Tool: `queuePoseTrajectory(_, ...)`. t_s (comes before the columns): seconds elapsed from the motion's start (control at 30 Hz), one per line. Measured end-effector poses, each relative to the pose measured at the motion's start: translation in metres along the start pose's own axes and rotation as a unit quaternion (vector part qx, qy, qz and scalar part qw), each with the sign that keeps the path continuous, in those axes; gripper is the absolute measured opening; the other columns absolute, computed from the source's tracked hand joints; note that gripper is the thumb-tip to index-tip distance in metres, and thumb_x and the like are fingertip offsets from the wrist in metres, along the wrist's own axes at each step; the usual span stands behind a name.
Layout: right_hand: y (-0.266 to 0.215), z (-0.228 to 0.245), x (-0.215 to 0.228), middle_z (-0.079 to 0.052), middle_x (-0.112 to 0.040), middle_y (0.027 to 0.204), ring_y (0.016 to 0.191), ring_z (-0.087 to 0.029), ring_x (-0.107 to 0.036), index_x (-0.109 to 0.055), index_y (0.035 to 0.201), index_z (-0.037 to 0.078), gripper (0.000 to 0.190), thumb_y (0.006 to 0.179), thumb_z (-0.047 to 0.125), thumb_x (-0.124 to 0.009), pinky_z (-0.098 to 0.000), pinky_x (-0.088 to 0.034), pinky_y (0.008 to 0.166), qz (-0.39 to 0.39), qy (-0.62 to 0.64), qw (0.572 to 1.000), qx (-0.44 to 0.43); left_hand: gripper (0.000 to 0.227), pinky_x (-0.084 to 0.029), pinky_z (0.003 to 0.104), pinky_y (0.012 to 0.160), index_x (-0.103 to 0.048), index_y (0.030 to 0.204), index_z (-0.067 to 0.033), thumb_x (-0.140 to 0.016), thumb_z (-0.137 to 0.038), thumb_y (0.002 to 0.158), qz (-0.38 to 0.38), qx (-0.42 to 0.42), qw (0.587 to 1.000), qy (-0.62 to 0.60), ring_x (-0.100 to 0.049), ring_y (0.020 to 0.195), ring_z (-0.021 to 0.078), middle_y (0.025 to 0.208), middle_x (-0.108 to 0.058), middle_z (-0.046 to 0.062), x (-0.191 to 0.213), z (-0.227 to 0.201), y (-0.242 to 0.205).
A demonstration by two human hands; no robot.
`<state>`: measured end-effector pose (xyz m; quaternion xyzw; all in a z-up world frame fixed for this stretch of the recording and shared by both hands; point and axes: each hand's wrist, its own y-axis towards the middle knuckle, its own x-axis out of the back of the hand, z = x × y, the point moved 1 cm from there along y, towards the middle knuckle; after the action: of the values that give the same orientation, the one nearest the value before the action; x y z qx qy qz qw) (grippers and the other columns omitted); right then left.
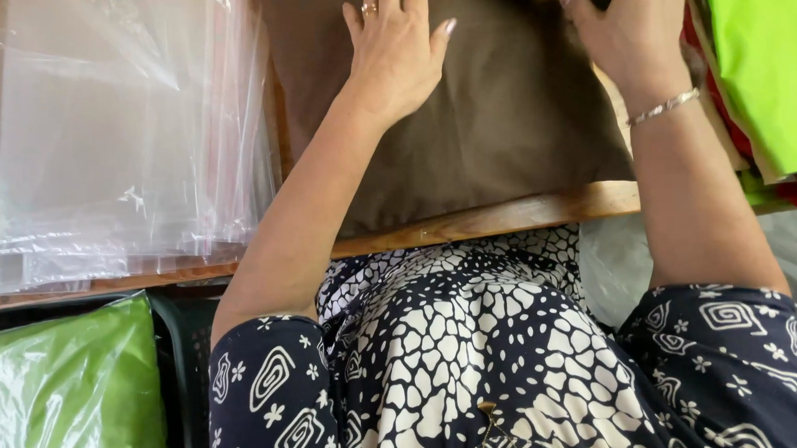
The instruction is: Brushing a brown cushion with a handheld brush to clean or smooth the fabric.
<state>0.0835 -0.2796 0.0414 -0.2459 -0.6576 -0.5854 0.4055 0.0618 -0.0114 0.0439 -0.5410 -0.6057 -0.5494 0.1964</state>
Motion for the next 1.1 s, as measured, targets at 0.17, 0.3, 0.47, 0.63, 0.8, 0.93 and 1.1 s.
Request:
queuePoseTrajectory(0.17,-0.038,0.088,0.042,-0.022,-0.039,0.099,0.06,-0.043,-0.051,-0.057,0.12,-0.001,0.034,0.089,-0.007,-0.048,-0.0525,-0.046,0.052,0.022,0.175,0.981,0.081,0.061,-0.021,0.074,0.098,-0.037,0.136,-0.0012,-0.059,-0.042,0.097,0.034,0.038,0.994,0.093,-0.012,0.129,0.0466,0.138,-0.031,0.02,-0.005,0.003,-0.007)
queuePoseTrajectory(0.3,-0.056,0.075,0.011,-0.017,-0.04,0.099,0.052,-0.036,-0.049,-0.059,0.125,0.007,0.047,0.081,-0.006,-0.048,-0.0479,-0.048,0.043,0.079,0.062,0.988,0.118,0.062,0.007,0.075,0.099,-0.052,0.128,0.0039,-0.053,-0.034,0.08,0.107,0.036,0.988,0.105,0.01,0.128,0.0525,0.14,-0.028,0.037,-0.024,0.01,-0.024)
queuePoseTrajectory(0.47,-0.033,-0.062,-0.064,-0.023,-0.044,0.102,0.074,-0.053,-0.057,-0.065,0.09,0.006,0.03,0.073,-0.003,-0.042,-0.0584,-0.046,0.073,0.212,0.007,0.952,-0.221,0.065,0.006,0.069,0.104,-0.022,0.148,-0.007,-0.023,-0.049,0.097,0.177,0.077,0.978,0.085,0.005,0.135,0.0499,0.152,-0.007,0.019,-0.019,0.007,-0.026)
queuePoseTrajectory(0.63,-0.03,-0.041,-0.021,-0.024,-0.051,0.096,0.077,-0.043,-0.055,-0.069,0.116,-0.002,0.035,0.085,-0.003,-0.053,-0.0466,-0.048,0.069,0.046,0.069,0.993,-0.089,0.064,0.002,0.068,0.106,-0.029,0.145,-0.0059,-0.029,-0.05,0.098,0.099,0.079,0.991,0.043,-0.002,0.137,0.0477,0.152,-0.009,0.018,-0.036,0.016,-0.027)
queuePoseTrajectory(0.8,-0.046,0.096,0.062,-0.019,-0.039,0.096,0.065,-0.039,-0.051,-0.059,0.124,-0.001,0.048,0.08,-0.013,-0.044,-0.0466,-0.048,0.06,0.033,0.153,0.986,0.051,0.07,-0.008,0.06,0.127,-0.026,0.149,-0.0108,-0.02,-0.059,0.098,-0.175,0.098,0.963,-0.181,-0.002,0.153,0.0329,0.161,-0.005,0.008,-0.039,0.019,-0.04)
queuePoseTrajectory(0.93,-0.065,0.106,0.03,-0.015,-0.042,0.093,0.049,-0.041,-0.053,-0.056,0.126,0.011,0.048,0.08,0.0,-0.046,-0.0516,-0.047,0.039,0.205,0.078,0.972,0.085,0.076,-0.003,0.059,0.131,-0.018,0.153,-0.0131,-0.018,-0.064,0.097,-0.233,0.088,0.944,-0.214,0.0,0.157,0.0358,0.163,0.001,0.009,-0.033,0.019,-0.044)
queuePoseTrajectory(1.1,-0.04,-0.008,-0.026,-0.022,-0.044,0.094,0.052,-0.049,-0.057,-0.066,0.112,0.009,0.046,0.074,-0.004,-0.045,-0.0549,-0.05,0.054,0.189,-0.023,0.98,-0.062,0.078,-0.003,0.063,0.128,-0.02,0.152,-0.0119,-0.016,-0.066,0.095,-0.179,0.09,0.957,-0.208,0.003,0.156,0.0365,0.162,0.005,0.011,-0.035,0.019,-0.046)
